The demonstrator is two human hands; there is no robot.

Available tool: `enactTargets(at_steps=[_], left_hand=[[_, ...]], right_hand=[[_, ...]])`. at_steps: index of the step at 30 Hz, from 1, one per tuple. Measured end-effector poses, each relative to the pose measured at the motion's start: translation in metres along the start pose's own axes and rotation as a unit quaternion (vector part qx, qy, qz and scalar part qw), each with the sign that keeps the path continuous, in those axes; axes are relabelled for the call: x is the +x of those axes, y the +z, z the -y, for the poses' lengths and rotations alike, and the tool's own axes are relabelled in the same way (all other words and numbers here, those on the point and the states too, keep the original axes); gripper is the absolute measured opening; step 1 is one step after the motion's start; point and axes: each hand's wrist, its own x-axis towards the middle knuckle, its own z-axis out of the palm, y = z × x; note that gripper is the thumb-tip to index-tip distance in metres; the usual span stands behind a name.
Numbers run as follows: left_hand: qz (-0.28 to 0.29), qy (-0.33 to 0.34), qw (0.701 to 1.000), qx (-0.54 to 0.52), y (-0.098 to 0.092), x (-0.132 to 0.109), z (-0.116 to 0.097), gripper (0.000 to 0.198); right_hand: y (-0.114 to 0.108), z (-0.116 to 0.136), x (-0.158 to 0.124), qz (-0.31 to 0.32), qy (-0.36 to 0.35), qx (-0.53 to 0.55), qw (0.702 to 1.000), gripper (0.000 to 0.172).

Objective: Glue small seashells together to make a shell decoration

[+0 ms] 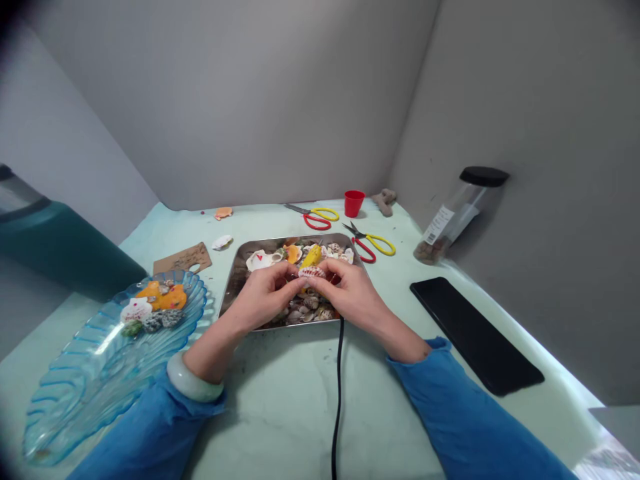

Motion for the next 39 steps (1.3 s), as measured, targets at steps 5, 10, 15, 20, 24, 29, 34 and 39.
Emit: enactTargets(at_steps=[5,10,15,20,24,29,34,39], left_hand=[[-0.005,0.005,1.000,0.005,0.0003,-0.0001,0.0016,0.030],[0.001,-0.001,1.000,-0.008,0.0007,0.0000,0.0024,0.026],[-0.009,-0.002,1.000,-0.002,0.0002,-0.0008,0.0013,0.026],[-0.006,-0.005,1.000,0.004,-0.0002,-0.0010,0.0007,0.025],[-0.008,0.004,1.000,0.009,0.0001,-0.0011,0.0009,0.023],[-0.001,0.004,1.000,0.008,-0.0003,-0.0016,-0.0007,0.024],[0.006,-0.001,1.000,0.010,-0.0010,-0.0011,-0.0020,0.024],[0.005,-0.001,1.000,0.017,-0.0008,-0.0006,-0.0012,0.023]], right_hand=[[0.0001,-0.0013,0.0005,-0.002,-0.004,-0.003,1.000,0.028],[0.0001,-0.0011,-0.0001,0.000,-0.001,-0.004,1.000,0.028],[0.0003,0.0005,-0.0001,-0.001,-0.002,0.000,1.000,0.027],[-0.0001,0.0013,-0.0003,0.006,0.001,0.008,1.000,0.027],[-0.0006,0.0007,-0.0004,0.009,-0.003,0.005,1.000,0.026],[0.0001,0.0011,0.0001,0.008,-0.001,0.000,1.000,0.025],[0.0002,0.0017,0.0003,0.007,0.000,-0.004,1.000,0.023],[0.0001,-0.0002,0.0007,0.005,0.004,-0.010,1.000,0.022]])
